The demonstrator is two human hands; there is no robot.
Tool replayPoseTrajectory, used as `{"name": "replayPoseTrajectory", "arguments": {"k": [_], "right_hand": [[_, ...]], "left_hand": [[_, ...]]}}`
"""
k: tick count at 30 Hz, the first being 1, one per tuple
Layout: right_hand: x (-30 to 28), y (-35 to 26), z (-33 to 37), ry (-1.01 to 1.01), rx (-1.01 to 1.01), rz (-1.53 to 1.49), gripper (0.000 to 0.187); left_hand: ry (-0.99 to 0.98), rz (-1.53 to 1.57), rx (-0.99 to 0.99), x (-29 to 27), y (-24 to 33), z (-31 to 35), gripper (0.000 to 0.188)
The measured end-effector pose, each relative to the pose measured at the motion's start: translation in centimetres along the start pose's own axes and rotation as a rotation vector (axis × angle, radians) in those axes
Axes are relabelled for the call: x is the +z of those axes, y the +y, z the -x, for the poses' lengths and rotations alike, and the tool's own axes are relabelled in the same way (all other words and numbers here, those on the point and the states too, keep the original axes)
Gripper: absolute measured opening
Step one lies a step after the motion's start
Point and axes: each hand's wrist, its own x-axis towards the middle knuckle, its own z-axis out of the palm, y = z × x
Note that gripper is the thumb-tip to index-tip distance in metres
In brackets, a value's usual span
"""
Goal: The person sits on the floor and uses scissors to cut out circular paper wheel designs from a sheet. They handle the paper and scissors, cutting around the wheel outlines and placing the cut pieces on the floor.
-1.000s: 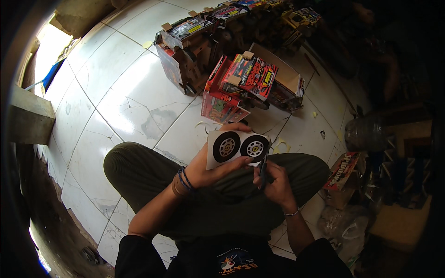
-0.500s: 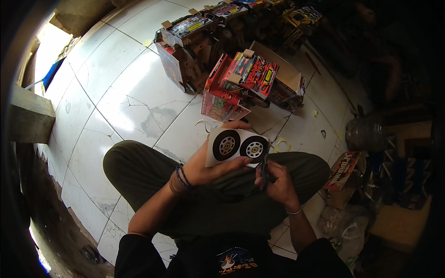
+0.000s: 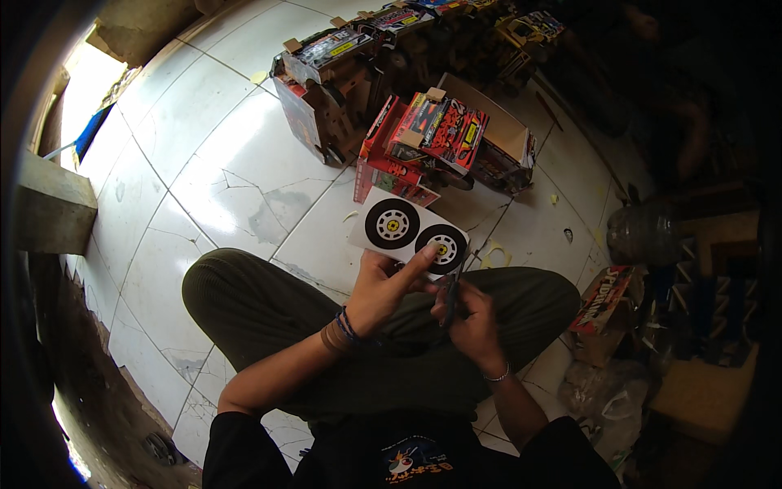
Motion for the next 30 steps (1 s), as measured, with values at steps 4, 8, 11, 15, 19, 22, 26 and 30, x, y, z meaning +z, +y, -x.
{"name": "replayPoseTrajectory", "arguments": {"k": [4, 8, 11, 15, 19, 22, 26, 30], "right_hand": [[0.9, -0.3, 0.0, 0.049, -0.037, 0.007, 0.022], [1.0, -0.4, -0.4, -0.009, -0.105, -0.008, 0.022], [0.6, -0.5, -0.3, -0.014, -0.035, -0.022, 0.017], [0.5, -0.5, -0.2, 0.002, -0.025, -0.044, 0.019], [0.2, -0.3, -0.2, -0.012, -0.031, 0.015, 0.023], [-0.6, -0.1, -0.2, -0.036, -0.038, 0.046, 0.025], [-1.0, -0.2, -0.1, -0.052, -0.023, 0.068, 0.026], [-1.1, -0.3, 0.0, -0.051, -0.03, 0.076, 0.027]], "left_hand": [[-0.008, -0.007, 0.042, 0.1, -0.6, 0.4, 0.025], [-0.036, -0.075, 0.106, 0.0, -0.4, 0.2, 0.021], [-0.037, -0.156, 0.172, 0.0, -0.3, 0.2, 0.021], [-0.038, -0.208, 0.196, 0.0, -0.2, 0.3, 0.021], [-0.042, -0.214, 0.2, 0.1, 0.0, 0.4, 0.02], [-0.058, -0.236, 0.177, 0.1, 0.3, 0.6, 0.021], [-0.099, -0.32, 0.121, -0.3, 0.6, 0.7, 0.025], [-0.108, -0.381, 0.133, -0.5, 0.5, 0.6, 0.025]]}}
